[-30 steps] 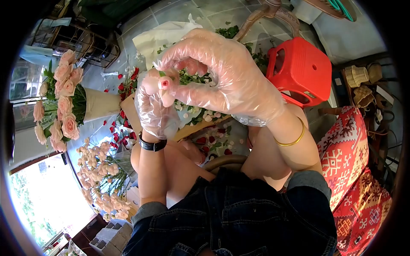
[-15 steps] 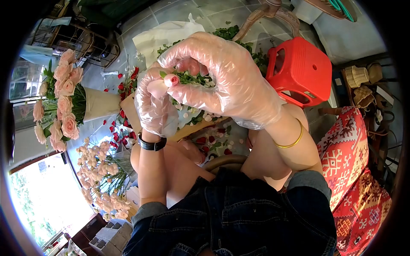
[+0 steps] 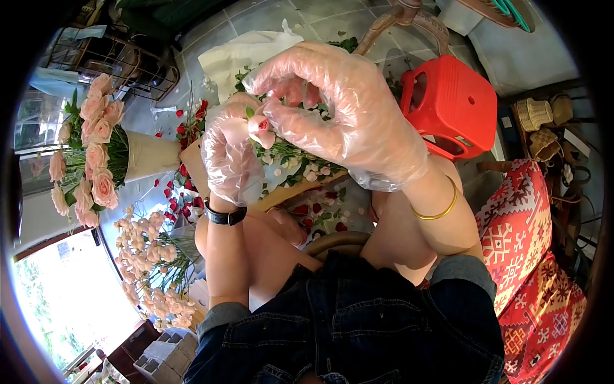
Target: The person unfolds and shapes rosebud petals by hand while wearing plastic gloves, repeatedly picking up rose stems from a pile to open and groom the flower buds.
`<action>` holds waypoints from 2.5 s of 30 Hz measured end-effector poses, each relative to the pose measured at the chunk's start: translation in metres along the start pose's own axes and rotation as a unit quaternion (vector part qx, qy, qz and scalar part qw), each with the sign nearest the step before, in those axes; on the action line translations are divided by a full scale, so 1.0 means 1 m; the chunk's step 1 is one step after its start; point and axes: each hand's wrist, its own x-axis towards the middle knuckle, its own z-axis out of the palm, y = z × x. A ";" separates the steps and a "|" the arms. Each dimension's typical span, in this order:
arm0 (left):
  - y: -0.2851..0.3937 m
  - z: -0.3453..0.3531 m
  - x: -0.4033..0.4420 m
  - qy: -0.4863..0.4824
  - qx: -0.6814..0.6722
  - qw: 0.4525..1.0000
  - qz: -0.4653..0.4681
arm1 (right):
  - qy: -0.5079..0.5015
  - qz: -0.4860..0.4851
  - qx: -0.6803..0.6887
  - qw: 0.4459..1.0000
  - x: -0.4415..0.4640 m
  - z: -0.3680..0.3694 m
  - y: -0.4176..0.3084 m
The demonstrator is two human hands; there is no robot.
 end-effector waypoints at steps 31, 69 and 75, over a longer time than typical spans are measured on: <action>0.004 -0.003 0.000 -0.084 -0.090 0.991 -0.050 | -0.159 0.247 0.355 0.887 -0.005 -0.004 0.001; -0.003 -0.012 0.007 -0.033 0.041 0.993 0.106 | -0.135 0.292 0.379 0.868 -0.004 0.000 0.002; -0.009 0.000 -0.002 0.044 -0.080 0.995 0.045 | 0.008 0.295 0.322 0.899 -0.002 0.007 0.000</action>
